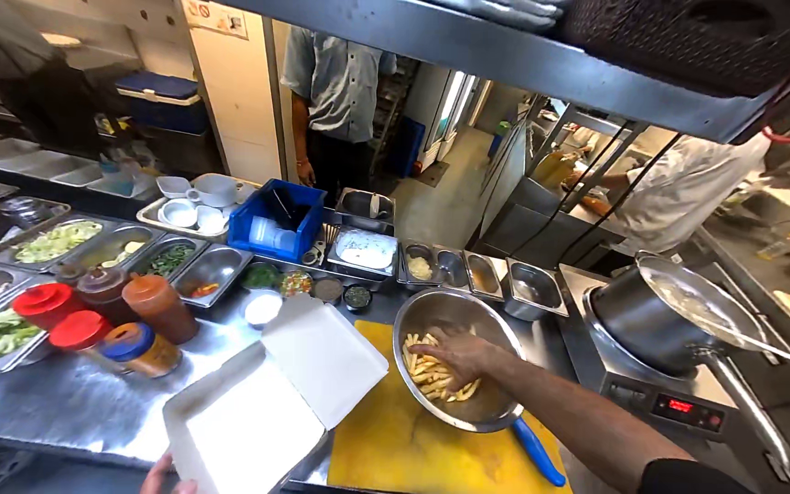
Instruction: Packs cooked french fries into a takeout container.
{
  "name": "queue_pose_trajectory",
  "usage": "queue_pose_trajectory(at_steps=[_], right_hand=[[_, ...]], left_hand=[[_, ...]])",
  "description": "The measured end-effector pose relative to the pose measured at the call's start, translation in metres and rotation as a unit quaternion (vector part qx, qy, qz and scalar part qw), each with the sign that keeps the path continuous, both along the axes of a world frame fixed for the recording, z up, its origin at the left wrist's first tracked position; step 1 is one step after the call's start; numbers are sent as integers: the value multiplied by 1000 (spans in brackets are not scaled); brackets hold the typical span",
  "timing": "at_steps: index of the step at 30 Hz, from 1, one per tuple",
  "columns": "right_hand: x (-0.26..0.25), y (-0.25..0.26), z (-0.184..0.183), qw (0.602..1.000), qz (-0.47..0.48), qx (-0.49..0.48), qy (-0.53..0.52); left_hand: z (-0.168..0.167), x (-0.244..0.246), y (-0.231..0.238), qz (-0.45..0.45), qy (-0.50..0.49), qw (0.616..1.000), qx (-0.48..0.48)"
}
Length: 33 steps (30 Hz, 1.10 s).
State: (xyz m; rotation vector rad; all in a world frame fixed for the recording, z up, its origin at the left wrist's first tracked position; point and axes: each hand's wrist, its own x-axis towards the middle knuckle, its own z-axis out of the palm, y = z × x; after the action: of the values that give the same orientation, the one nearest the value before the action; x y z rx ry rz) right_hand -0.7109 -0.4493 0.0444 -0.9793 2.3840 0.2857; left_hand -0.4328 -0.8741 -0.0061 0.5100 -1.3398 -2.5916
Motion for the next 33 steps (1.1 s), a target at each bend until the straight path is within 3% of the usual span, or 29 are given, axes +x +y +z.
queue_pose_trajectory(at_steps=[9,13,17,21,24,27,30,33], right_hand=[[20,-1,-7,991,-111,-75,-20],[11,17,-8,949,-217,-208,-97],[8,20,26,879,-309,-305,-198],[3,1,74,850,-343,-342,-206],[5,-39,119,847,-326,-360,-213],[5,-86,142,856,-251,-354,-280],[7,-151,132,895,-129,-252,-345],[36,-219,89,933,-87,-197,-289]], left_hand=[[-20,-5,17,1,-24,999,45],[-20,-7,25,-7,-33,999,36],[-20,-11,32,-16,-42,998,42],[-22,-16,40,-6,-59,997,44],[-22,-20,48,14,-78,996,36],[-17,-24,50,11,-85,996,20],[-11,-28,53,1,-95,996,3],[-8,-31,56,-4,-91,996,16]])
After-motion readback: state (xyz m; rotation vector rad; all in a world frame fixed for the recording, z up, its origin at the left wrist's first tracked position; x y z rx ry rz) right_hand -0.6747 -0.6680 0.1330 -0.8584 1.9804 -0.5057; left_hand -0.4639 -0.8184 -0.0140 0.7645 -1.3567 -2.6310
